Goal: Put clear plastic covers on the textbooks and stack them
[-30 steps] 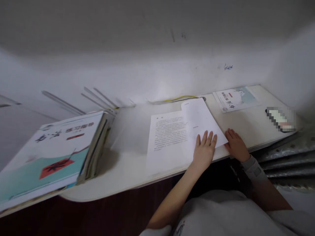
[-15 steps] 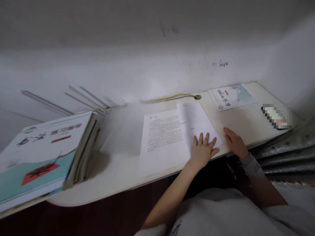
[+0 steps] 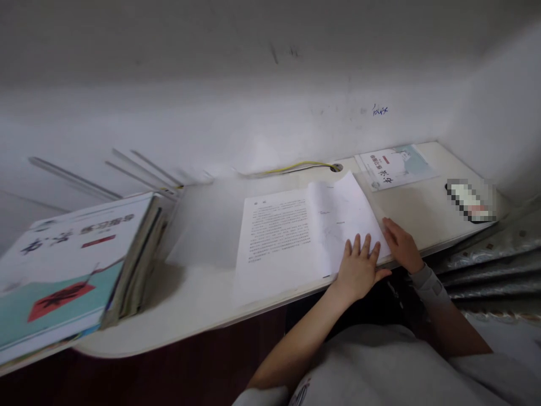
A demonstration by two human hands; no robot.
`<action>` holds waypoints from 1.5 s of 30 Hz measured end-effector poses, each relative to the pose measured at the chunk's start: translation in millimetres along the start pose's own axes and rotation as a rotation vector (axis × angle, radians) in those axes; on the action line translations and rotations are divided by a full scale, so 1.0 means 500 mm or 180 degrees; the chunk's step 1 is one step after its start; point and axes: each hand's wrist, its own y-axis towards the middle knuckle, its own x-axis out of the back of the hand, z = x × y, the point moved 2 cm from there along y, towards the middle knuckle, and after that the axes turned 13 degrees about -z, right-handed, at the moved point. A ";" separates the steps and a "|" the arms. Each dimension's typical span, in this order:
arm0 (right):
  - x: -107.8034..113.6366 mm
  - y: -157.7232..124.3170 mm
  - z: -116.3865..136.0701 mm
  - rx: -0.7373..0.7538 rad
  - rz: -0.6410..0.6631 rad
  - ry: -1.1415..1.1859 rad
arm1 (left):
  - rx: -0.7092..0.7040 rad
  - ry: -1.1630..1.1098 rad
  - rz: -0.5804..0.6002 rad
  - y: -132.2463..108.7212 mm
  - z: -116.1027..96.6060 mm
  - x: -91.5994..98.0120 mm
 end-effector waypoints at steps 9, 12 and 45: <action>-0.023 -0.011 -0.003 0.0501 0.0072 -0.0614 | -0.0392 -0.0216 0.0312 0.058 0.069 0.033; -0.029 -0.014 0.010 0.0723 0.0267 -0.1060 | -0.0624 -0.0534 0.0475 0.130 0.133 0.039; -0.078 0.102 0.109 0.1222 0.0480 -0.2489 | 0.0124 0.0086 0.0270 0.306 0.280 -0.024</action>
